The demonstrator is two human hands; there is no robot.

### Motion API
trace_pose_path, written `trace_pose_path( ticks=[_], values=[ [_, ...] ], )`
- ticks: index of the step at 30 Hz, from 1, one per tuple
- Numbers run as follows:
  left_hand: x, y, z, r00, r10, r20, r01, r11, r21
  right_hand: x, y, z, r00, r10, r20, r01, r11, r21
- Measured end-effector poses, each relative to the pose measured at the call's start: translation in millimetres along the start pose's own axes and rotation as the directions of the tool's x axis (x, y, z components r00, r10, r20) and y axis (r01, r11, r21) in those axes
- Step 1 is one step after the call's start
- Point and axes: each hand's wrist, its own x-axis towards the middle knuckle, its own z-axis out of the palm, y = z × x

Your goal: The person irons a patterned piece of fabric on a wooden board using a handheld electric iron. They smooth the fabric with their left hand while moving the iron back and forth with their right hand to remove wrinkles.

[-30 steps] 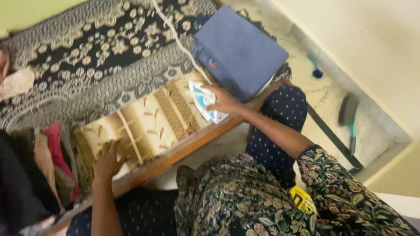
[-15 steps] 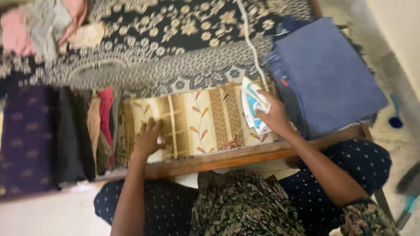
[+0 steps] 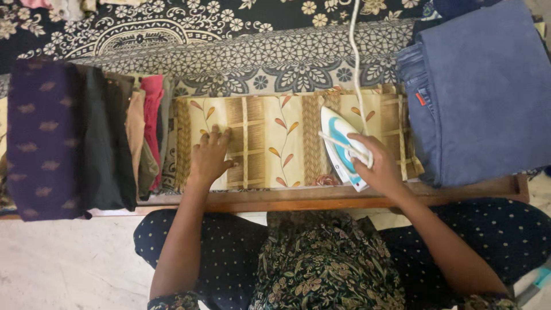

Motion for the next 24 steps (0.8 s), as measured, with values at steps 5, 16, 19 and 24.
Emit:
trace_pose_path(
  ticks=[5, 16, 19, 24],
  values=[
    [-1, -2, -1, 0.999, -0.029, 0.042, 0.032, 0.997, -0.067, 2, 11, -4, 0.993, 0.021, -0.117, -0.016, 0.999, 0.042],
    [-4, 0, -7, 0.999, -0.036, 0.028, 0.040, 0.991, -0.130, 27, 68, -42, 0.898, -0.011, -0.440, 0.033, 0.999, 0.043],
    [-4, 1, -9, 0.999, -0.038, 0.031, 0.041, 0.994, -0.101, -1, 47, -41, 0.950, 0.118, -0.289, -0.072, 0.984, 0.165],
    [-5, 0, -5, 0.998, -0.036, 0.047, 0.041, 0.994, -0.105, -26, 4, 4, 0.990, 0.124, -0.067, -0.118, 0.989, 0.088]
  ],
)
